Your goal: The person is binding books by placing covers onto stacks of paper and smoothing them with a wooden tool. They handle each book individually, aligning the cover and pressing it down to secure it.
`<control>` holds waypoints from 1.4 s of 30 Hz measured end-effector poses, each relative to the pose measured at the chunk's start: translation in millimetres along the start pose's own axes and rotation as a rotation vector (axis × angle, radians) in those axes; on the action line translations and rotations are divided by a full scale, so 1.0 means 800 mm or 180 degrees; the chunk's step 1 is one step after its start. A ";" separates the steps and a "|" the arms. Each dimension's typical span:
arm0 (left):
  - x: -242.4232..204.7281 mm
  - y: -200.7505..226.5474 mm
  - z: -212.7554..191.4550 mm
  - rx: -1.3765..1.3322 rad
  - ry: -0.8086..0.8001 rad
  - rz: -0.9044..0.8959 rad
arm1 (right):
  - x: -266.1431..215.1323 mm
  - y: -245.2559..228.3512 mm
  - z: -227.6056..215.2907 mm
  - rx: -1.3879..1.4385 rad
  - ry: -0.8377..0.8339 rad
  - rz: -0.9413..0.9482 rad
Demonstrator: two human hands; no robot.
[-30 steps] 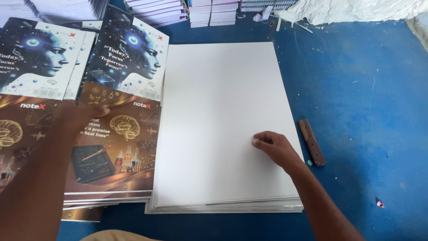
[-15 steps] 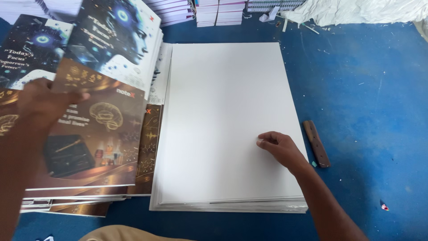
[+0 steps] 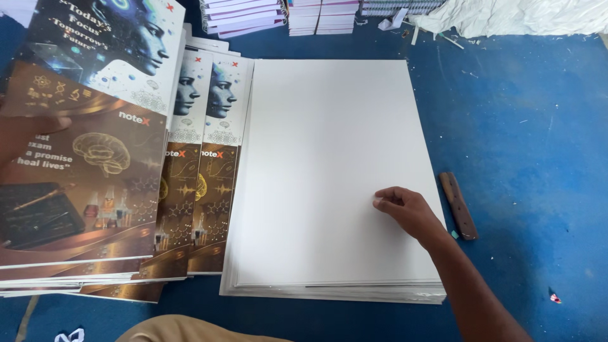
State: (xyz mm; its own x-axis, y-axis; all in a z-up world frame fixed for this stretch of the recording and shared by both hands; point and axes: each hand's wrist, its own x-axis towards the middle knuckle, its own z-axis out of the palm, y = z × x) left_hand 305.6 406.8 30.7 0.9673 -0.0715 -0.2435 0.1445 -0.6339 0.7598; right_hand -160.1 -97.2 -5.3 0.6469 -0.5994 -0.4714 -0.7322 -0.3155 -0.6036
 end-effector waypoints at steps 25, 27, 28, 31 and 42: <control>0.042 -0.067 0.008 0.1524 0.0200 0.0059 | 0.007 0.010 0.003 -0.0040 0.0045 -0.0040; 0.047 -0.075 0.012 0.1596 0.0190 0.0072 | 0.007 0.009 0.004 -0.0052 0.0045 -0.0004; 0.049 -0.078 0.014 0.1637 0.0178 0.0073 | 0.006 0.009 0.004 -0.0064 0.0054 0.0016; 0.056 -0.088 0.015 0.1754 0.0160 0.0095 | 0.007 0.010 0.003 -0.0054 0.0034 0.0024; 0.077 -0.116 0.019 0.2088 0.0115 0.0193 | 0.010 0.013 0.006 -0.0130 0.0076 0.0003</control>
State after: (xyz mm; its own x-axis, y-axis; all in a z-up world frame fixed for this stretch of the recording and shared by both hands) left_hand 348.2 449.3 -64.1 0.9777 -0.1032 -0.1829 -0.0566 -0.9682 0.2437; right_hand -161.6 -101.6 -18.2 0.6414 -0.6169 -0.4562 -0.7411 -0.3445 -0.5762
